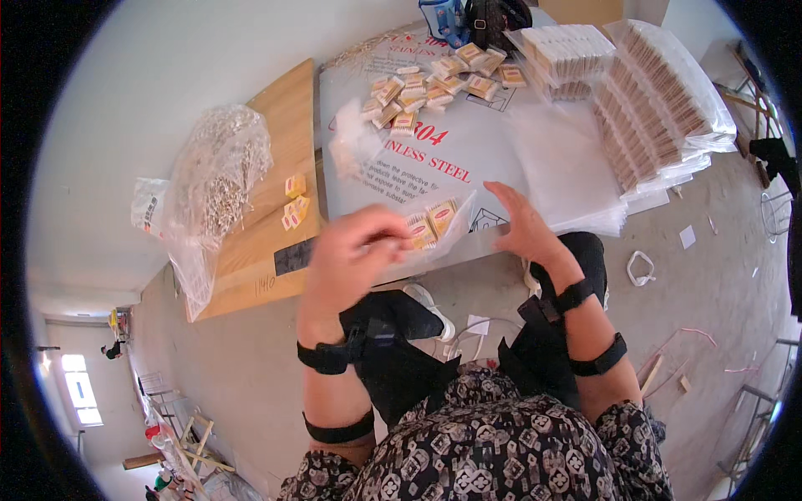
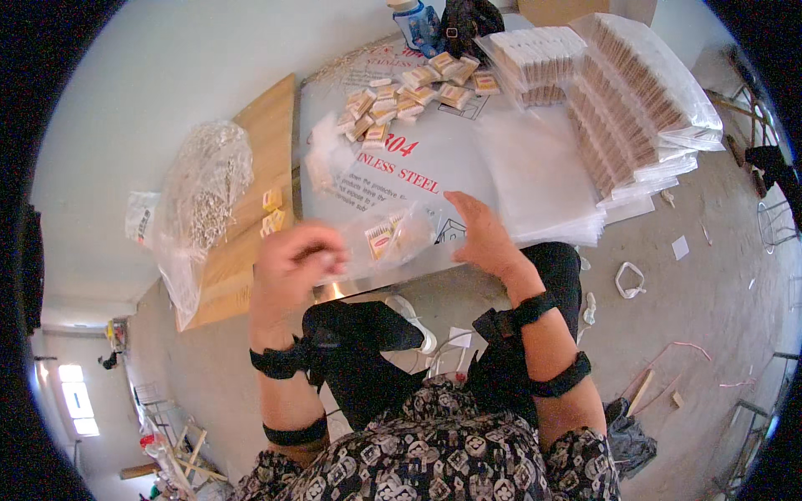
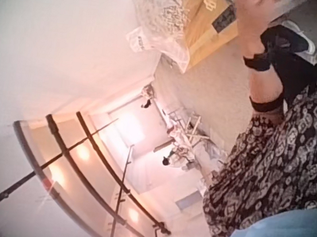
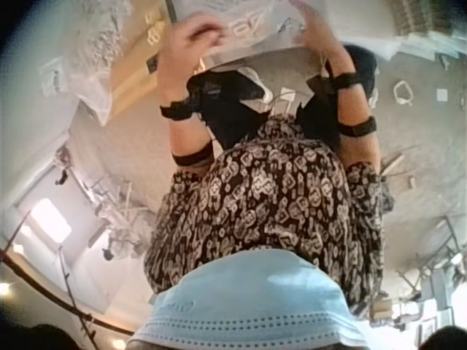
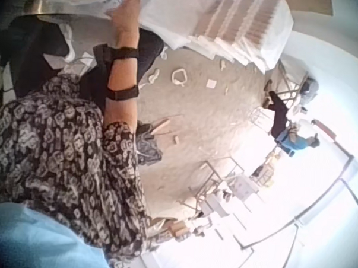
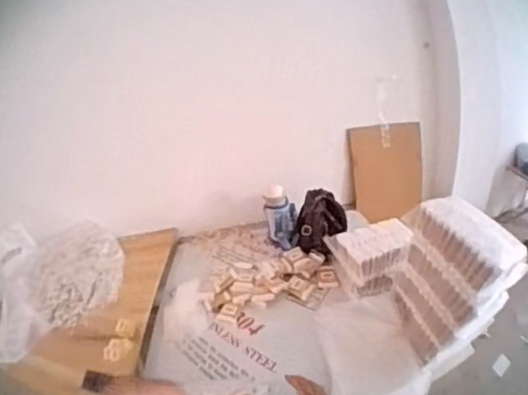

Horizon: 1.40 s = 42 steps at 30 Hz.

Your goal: The recorder is placing several small packets of cotton swabs into a larger plastic bag for sorting or shipping.

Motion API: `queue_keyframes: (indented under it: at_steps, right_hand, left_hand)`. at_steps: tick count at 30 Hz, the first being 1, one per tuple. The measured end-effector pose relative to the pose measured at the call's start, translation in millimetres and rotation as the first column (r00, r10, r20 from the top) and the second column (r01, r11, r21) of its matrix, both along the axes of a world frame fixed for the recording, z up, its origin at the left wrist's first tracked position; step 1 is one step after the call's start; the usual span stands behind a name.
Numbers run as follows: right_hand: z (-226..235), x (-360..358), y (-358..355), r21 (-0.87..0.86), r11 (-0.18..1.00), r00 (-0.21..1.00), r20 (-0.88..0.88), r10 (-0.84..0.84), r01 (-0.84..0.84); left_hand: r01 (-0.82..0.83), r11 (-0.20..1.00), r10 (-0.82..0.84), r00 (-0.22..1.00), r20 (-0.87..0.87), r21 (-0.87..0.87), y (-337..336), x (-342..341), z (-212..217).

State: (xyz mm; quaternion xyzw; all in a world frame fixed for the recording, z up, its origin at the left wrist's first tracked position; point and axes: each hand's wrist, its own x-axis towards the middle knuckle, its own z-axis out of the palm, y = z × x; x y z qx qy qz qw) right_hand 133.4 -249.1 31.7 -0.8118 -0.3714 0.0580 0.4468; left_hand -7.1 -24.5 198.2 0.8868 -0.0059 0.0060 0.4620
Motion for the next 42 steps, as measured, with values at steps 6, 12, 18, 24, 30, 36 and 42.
queue_keyframes:
  at_steps: [6,12,18,24,30,36,42]
  right_hand:
    - [-14.2,-5.2,34.5,0.033,0.992,0.992,-0.038,0.123,-0.122]
    - [-35.5,3.6,56.5,-0.014,0.989,0.987,-0.057,0.149,-0.15]
    - [-39.5,5.2,69.2,-0.096,0.99,0.995,-0.036,0.096,-0.099]
    - [-43.1,10.4,65.2,-0.111,0.991,0.995,-0.058,0.076,-0.082]
    - [-33.1,26.8,51.5,0.007,0.943,0.935,0.135,0.328,-0.332]
    - [-68.7,35.4,38.8,0.129,0.979,0.943,-0.315,-0.11,0.158]
    - [-74.5,27.8,60.7,-0.032,0.976,0.942,0.269,-0.199,0.215]
  left_hand:
    - [-0.573,0.787,0.589,0.808,0.003,-0.229,59.4,-25.5,-135.6]
    - [-0.355,0.932,0.359,0.932,-0.05,0.069,4.9,0.3,-208.1]
    - [-0.485,0.86,0.479,0.874,0.078,0.161,-3.2,34.7,-201.1]
    - [-0.352,0.93,0.358,0.933,-0.037,0.105,14.2,38.1,-198.3]
    - [-0.195,0.915,0.16,0.979,-0.126,-0.354,42.8,26.3,-201.9]
    - [-0.28,0.96,0.28,0.959,-0.041,0.009,131.7,69.1,-194.1]
    - [-0.285,0.936,0.262,0.956,0.135,0.206,180.1,166.9,-176.3]
